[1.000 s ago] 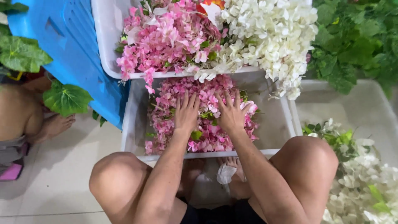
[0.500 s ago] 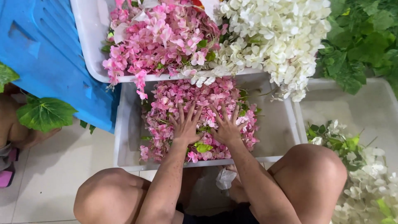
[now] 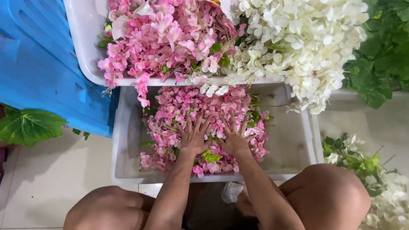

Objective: The person sorts pink and white artificial flowers from a large white bin into a smaller white bin below. They use both hands to pick up bunches of flowers and place them into the lower container.

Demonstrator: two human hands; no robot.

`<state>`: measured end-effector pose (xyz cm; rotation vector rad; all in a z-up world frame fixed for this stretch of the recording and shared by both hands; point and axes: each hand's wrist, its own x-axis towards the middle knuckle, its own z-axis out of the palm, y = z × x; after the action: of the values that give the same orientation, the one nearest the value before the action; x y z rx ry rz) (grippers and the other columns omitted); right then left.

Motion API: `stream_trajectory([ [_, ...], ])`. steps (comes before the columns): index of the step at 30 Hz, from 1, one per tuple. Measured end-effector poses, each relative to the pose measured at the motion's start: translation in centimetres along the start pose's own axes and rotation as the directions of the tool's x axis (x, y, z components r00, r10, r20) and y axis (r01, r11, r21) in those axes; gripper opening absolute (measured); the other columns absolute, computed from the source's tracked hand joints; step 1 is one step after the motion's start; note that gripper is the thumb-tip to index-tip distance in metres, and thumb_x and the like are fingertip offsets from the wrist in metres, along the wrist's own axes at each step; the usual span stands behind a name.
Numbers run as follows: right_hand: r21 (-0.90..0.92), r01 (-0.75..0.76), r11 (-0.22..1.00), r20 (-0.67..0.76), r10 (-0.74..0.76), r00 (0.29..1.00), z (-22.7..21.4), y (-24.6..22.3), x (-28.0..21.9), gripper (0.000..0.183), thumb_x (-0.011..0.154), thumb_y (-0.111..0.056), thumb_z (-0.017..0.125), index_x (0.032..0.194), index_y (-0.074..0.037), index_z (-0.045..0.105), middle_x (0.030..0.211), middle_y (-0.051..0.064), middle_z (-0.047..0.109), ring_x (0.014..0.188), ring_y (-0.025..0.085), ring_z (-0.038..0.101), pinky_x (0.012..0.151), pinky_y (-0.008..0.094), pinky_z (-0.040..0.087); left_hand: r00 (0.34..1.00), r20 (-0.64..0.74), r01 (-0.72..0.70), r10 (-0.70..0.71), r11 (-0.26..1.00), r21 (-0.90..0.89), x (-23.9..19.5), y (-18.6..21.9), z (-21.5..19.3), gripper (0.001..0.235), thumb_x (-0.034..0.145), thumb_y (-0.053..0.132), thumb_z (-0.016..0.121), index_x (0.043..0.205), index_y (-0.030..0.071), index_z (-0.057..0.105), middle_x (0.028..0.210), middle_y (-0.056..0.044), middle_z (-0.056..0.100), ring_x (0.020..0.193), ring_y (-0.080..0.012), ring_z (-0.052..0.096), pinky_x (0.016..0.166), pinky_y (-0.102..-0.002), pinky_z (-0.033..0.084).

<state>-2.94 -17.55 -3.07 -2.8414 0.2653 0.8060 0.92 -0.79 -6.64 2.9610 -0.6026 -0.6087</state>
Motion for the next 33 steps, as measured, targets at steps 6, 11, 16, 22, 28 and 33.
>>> stream_trajectory([
  [6,-0.036,-0.008,0.999,0.006,0.008,1.000,1.5,0.4,2.0,0.086,0.094,-0.053,0.045,0.160,-0.051,-0.010,0.170,-0.006,-0.024,0.151,0.049,-0.026,0.106,0.087,0.024,1.000,-0.007,-0.008,0.008,1.000,-0.009,1.0,-0.4,0.9,0.096,0.091,0.052,0.060,0.164,0.040,-0.001,0.172,0.003,-0.013,0.152,-0.0491,-0.019,0.112,-0.084,0.012],
  [11,-0.041,-0.011,0.999,0.005,0.011,1.000,1.5,0.3,2.1,0.086,0.094,-0.053,0.046,0.160,-0.052,-0.009,0.170,-0.007,-0.024,0.150,0.050,-0.027,0.106,0.087,0.025,1.000,0.001,-0.009,0.009,0.999,-0.034,1.2,-0.4,0.7,0.097,0.090,0.049,0.061,0.164,0.040,-0.001,0.172,0.003,-0.013,0.152,-0.0483,-0.021,0.112,-0.085,0.012],
  [16,-0.011,0.007,1.000,-0.010,-0.007,1.000,1.5,0.4,1.8,0.088,0.095,-0.051,0.048,0.161,-0.051,-0.010,0.170,-0.006,-0.025,0.151,0.050,-0.025,0.105,0.088,0.023,0.998,-0.059,-0.025,0.021,0.997,-0.079,0.4,-0.5,0.4,0.093,0.094,0.040,0.059,0.165,0.040,-0.002,0.172,0.003,-0.015,0.152,-0.0450,-0.025,0.113,-0.082,0.008],
  [22,0.022,0.056,0.998,-0.088,-0.054,0.995,0.5,0.8,-1.3,0.088,0.088,-0.055,0.045,0.162,-0.049,-0.001,0.171,-0.004,-0.019,0.153,0.050,-0.020,0.104,0.088,0.025,0.999,-0.030,-0.047,0.044,0.991,-0.125,-1.2,-0.4,0.4,0.094,0.091,0.044,0.056,0.165,0.039,-0.001,0.173,0.002,-0.012,0.152,-0.0416,-0.027,0.111,-0.083,-0.005],
  [28,0.078,0.142,0.987,-0.276,-0.115,0.954,-1.3,1.1,-4.8,0.087,0.084,-0.059,0.042,0.162,-0.048,0.005,0.173,-0.002,-0.007,0.155,0.049,-0.010,0.104,0.085,0.030,0.985,-0.171,-0.046,0.033,0.996,-0.073,-3.7,0.7,-2.5,0.092,0.089,0.049,0.054,0.165,0.038,0.005,0.174,-0.001,-0.001,0.154,-0.0422,-0.021,0.112,-0.080,-0.011],
  [33,0.007,0.186,0.982,-0.513,-0.157,0.844,-2.3,0.9,-6.9,0.086,0.085,-0.062,0.044,0.163,-0.044,0.011,0.171,0.004,0.014,0.156,0.040,0.012,0.099,0.086,0.025,0.917,-0.377,-0.167,0.126,0.983,-0.077,-5.0,0.5,-3.6,0.089,0.087,0.050,0.056,0.165,0.037,0.015,0.173,-0.001,0.003,0.155,-0.0436,-0.009,0.111,-0.081,-0.007],
])
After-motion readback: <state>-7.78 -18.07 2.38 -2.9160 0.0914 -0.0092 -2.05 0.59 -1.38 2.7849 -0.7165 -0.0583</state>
